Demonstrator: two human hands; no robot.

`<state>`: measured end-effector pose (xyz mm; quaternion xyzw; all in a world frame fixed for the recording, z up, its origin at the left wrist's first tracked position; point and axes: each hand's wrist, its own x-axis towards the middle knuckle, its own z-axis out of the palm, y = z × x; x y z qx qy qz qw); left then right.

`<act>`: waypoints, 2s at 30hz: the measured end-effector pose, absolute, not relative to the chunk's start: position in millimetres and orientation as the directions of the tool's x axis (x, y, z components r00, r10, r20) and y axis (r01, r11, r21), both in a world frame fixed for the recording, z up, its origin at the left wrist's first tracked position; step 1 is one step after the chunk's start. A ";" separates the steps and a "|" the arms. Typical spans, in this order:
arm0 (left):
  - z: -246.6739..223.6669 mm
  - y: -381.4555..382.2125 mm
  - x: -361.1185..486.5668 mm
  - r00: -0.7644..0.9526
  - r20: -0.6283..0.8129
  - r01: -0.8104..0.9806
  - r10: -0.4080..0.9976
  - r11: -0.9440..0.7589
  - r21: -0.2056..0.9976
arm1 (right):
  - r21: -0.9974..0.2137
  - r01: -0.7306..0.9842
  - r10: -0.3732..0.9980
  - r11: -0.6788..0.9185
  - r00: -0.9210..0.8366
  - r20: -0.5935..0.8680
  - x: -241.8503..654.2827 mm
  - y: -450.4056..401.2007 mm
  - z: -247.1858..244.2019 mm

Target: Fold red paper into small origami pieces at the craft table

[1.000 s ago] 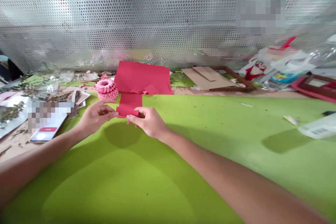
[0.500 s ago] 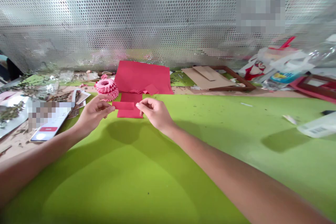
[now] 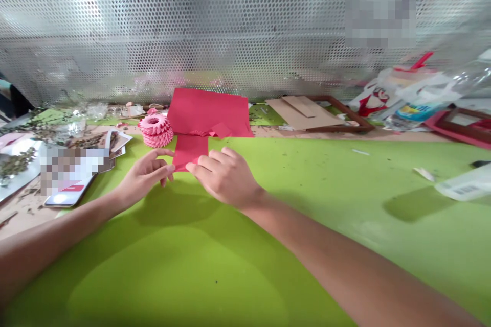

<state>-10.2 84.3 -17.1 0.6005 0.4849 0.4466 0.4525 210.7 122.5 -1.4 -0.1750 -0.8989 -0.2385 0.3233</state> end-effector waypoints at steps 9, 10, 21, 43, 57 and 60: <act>-21.5 90.4 -17.1 0.266 0.222 0.393 0.938 -0.316 0.864 | 0.088 0.212 0.139 0.973 -0.848 0.511 209.4 119.9 -10.8; -21.4 89.9 -16.6 0.314 0.223 0.392 0.923 -0.341 0.855 | 0.069 0.200 0.140 0.977 -0.856 0.497 208.9 119.0 -11.1; -16.6 85.2 -15.8 0.322 0.204 0.448 0.924 -0.339 0.827 | -0.085 0.168 0.188 0.982 -0.852 0.489 207.0 114.3 -13.2; -16.3 85.8 -13.7 0.194 0.186 0.448 0.963 -0.256 0.856 | -0.364 0.311 0.462 0.878 -0.750 0.474 207.0 120.2 -11.8; -11.2 80.5 -13.4 0.295 0.255 0.463 0.921 -0.371 0.805 | -0.273 0.388 0.474 0.881 -0.726 0.499 207.8 115.5 -8.2; -11.5 79.2 -14.5 0.323 0.331 0.485 0.887 -0.455 0.747 | -0.252 0.367 0.445 0.896 -0.727 0.523 208.7 115.6 -6.6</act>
